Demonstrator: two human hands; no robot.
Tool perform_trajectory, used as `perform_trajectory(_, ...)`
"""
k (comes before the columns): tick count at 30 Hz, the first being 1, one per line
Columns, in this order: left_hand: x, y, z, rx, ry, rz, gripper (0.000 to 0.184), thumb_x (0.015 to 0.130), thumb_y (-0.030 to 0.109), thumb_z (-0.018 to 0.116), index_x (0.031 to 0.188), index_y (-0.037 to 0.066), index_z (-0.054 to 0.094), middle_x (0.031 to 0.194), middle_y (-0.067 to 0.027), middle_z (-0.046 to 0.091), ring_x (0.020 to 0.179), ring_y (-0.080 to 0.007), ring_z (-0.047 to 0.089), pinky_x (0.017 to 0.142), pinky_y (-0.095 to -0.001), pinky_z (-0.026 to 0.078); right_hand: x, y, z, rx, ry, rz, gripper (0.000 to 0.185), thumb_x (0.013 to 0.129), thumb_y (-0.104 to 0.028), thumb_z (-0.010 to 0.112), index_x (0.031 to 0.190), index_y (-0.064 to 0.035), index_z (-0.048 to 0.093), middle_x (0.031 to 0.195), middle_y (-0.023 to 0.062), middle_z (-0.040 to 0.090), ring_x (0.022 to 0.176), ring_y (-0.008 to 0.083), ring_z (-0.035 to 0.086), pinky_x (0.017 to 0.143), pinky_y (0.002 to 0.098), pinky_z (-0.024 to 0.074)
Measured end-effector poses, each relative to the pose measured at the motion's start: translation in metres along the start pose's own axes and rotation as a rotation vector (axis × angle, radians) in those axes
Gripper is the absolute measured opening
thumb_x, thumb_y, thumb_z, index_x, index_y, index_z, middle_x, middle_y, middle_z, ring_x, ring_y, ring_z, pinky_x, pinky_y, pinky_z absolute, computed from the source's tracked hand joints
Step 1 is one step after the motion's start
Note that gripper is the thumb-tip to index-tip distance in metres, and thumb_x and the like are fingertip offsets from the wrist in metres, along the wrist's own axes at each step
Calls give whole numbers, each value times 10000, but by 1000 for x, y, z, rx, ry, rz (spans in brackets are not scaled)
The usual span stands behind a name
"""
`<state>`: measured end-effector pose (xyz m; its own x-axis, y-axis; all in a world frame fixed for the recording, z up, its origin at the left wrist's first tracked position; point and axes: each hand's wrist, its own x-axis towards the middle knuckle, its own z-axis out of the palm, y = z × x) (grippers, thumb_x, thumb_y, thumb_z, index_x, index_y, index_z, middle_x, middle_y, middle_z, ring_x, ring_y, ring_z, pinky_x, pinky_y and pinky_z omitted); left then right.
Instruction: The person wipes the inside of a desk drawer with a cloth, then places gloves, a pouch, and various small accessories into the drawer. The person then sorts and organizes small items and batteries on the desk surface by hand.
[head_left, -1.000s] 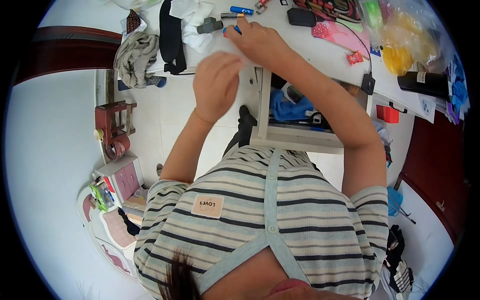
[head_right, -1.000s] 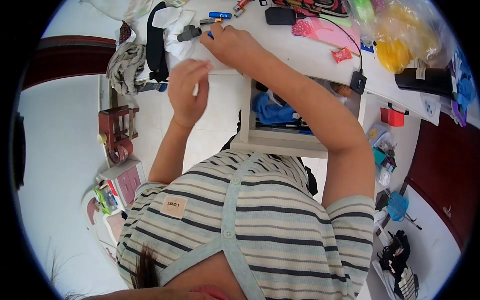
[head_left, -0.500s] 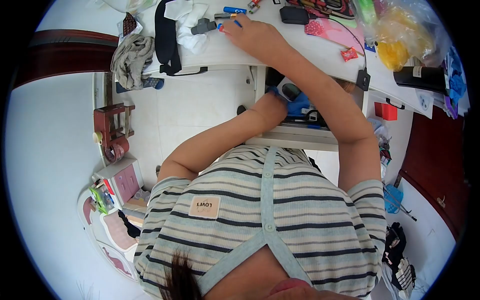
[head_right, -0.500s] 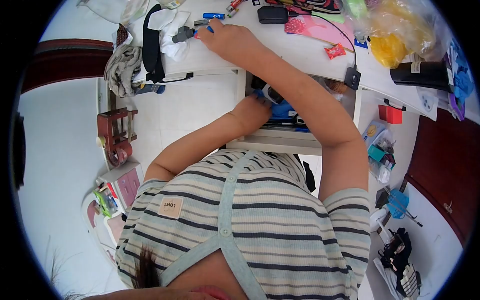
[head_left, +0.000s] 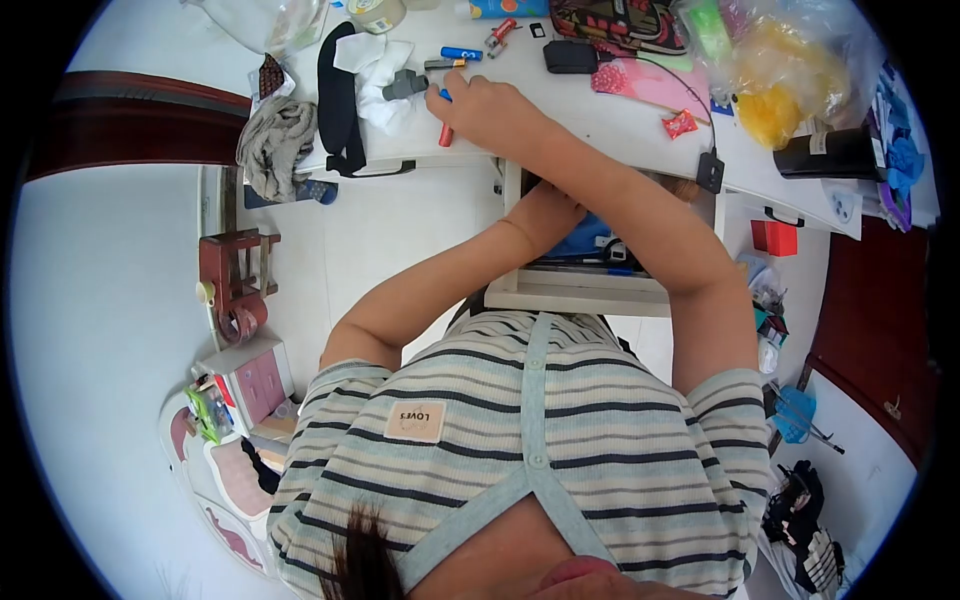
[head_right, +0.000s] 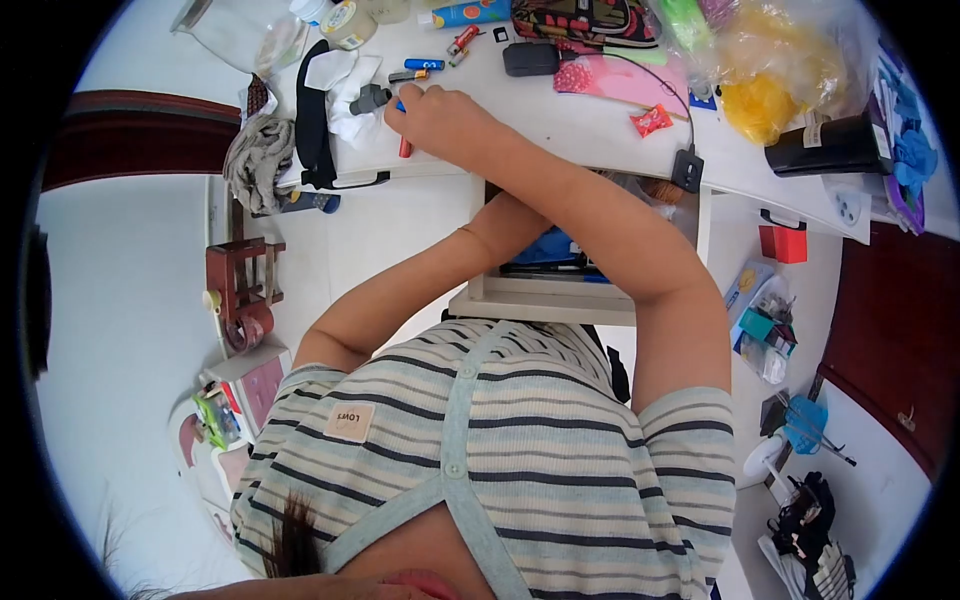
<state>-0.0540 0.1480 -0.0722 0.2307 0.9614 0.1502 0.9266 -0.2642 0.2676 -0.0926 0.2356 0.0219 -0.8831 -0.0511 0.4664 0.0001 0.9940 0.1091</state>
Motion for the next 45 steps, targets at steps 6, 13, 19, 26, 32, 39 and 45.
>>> perform_trajectory(6,16,14,-41,-256,37,-110,347,907,162,485,1223,25,532,1256,-189,536,1224,-291,471,1056,-355,328,-1,-1,2,11,19,27,481,705,-49,639,1175,-33,539,946,152,569,653,210,630,506,284,551)
perform_trajectory(13,8,-3,16,-193,283,-153,289,881,157,529,1137,25,559,1134,-198,591,1130,-319,523,984,-388,379,-1,-2,-2,54,28,64,483,721,-50,650,1194,-18,557,944,172,572,708,230,649,533,290,555)
perform_trajectory(19,11,1,-26,-137,221,-99,281,868,146,536,1126,37,563,1145,-191,581,1122,-332,523,977,-414,377,-1,1,-2,66,-7,69,497,749,-58,618,1241,-59,546,1052,225,568,718,237,657,551,308,565)
perform_trajectory(26,17,-17,-1,-162,-3,-286,339,909,220,510,1204,54,528,1225,-181,542,1196,-314,476,1012,-414,350,-2,1,-7,62,-57,116,500,778,-75,583,1275,-105,542,1118,229,564,732,237,667,590,326,577)
perform_trajectory(32,16,-21,6,-55,71,-255,365,910,179,484,1247,40,513,1258,-178,527,1238,-317,453,1046,-411,333,-4,8,-17,295,-123,299,481,807,-75,608,1281,-143,553,1099,166,584,757,223,675,672,332,572)
perform_trajectory(39,17,-13,-14,303,-458,-260,450,857,111,524,1292,3,490,1234,-146,573,1178,-298,540,1032,-409,378,-24,18,-28,1312,-68,703,353,925,-135,584,1277,-146,578,824,24,546,554,74,492,470,237,403)
perform_trajectory(45,-4,19,-92,-447,-183,-385,458,876,175,586,1307,59,481,1303,-132,545,1170,-267,550,1004,-361,416,-57,23,-72,1612,-92,930,331,955,-148,556,1284,-113,570,731,-31,471,542,34,402,445,192,310)
